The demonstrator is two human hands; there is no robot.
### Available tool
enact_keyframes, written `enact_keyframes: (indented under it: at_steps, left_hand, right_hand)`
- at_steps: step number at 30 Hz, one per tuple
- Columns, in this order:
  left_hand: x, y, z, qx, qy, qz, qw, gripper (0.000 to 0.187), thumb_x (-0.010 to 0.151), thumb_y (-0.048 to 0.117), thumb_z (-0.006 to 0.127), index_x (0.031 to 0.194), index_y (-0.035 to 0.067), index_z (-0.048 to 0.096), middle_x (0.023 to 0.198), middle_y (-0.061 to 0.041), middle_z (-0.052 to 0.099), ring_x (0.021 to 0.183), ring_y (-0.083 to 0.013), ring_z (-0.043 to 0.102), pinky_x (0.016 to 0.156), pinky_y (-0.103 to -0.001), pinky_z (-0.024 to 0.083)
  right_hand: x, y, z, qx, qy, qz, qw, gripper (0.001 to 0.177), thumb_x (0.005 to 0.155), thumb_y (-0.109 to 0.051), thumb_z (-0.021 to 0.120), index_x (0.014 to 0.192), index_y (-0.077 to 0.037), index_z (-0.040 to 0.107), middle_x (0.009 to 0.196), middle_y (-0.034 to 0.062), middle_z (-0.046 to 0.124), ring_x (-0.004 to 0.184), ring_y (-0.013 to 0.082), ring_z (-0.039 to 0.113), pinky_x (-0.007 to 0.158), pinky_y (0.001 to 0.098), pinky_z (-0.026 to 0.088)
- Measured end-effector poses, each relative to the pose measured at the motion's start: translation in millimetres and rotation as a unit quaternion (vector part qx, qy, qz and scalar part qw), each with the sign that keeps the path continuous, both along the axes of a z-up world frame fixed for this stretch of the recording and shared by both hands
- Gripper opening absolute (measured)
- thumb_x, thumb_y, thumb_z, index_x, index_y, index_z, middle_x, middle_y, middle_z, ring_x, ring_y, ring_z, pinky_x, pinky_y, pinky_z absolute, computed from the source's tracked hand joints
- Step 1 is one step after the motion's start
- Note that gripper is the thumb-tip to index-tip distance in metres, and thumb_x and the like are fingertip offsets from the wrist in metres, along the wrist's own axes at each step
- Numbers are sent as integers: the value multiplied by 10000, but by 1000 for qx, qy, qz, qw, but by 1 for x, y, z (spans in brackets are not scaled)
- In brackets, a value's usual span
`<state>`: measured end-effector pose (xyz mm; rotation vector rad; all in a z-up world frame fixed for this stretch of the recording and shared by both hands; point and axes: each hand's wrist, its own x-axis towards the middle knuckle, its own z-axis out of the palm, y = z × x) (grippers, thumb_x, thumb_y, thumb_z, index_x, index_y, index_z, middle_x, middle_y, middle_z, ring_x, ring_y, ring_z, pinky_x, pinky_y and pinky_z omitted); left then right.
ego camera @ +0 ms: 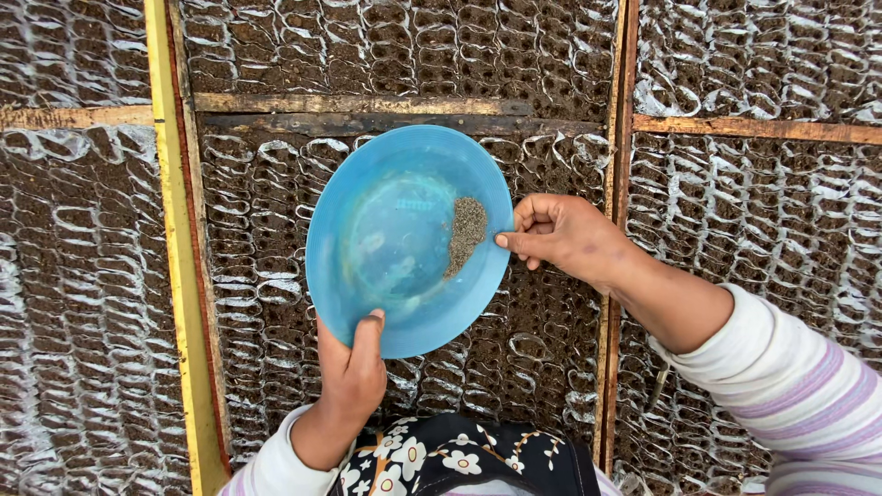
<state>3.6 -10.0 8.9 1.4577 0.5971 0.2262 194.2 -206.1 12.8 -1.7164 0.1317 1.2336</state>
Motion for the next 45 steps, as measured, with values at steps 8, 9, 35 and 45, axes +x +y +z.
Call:
enact_keyframes:
  at_steps: [8, 9, 35, 45]
  left_hand:
    - [-1, 5, -2, -17, 18, 20, 999, 636, 861, 43, 473, 1460, -12, 266, 1452, -193, 398, 1287, -329, 458, 1105, -392, 391]
    - [1, 6, -1, -6, 10, 17, 1000, 636, 862, 42, 474, 1458, -25, 262, 1458, -207, 390, 1304, -347, 451, 1111, -395, 393]
    - [-30, 48, -48, 119, 61, 62, 989, 236, 869, -14, 557, 1106, -19, 546, 1303, -156, 466, 1158, -242, 484, 1049, -291, 382]
    - [-12, 37, -31, 174, -68, -72, 980, 359, 921, -47, 474, 1268, -100, 399, 1341, -210, 376, 1112, -307, 455, 1025, -370, 468]
  right_hand:
    - [13, 0, 17, -34, 42, -51, 997, 136, 859, 9, 684, 992, 4, 713, 873, 163, 724, 767, 219, 690, 760, 294, 603]
    - [17, -1, 22, -35, 63, -66, 995, 162, 871, 52, 651, 1021, 25, 705, 909, 196, 729, 789, 244, 693, 774, 310, 597]
    - [31, -40, -14, -80, -469, 266, 839, 149, 902, -180, 686, 1022, -120, 751, 1021, 75, 735, 775, 173, 730, 825, 300, 621]
    - [25, -24, 14, -110, -377, 221, 893, 165, 909, -197, 654, 1038, -181, 755, 1110, 24, 737, 336, 68, 403, 517, 205, 626]
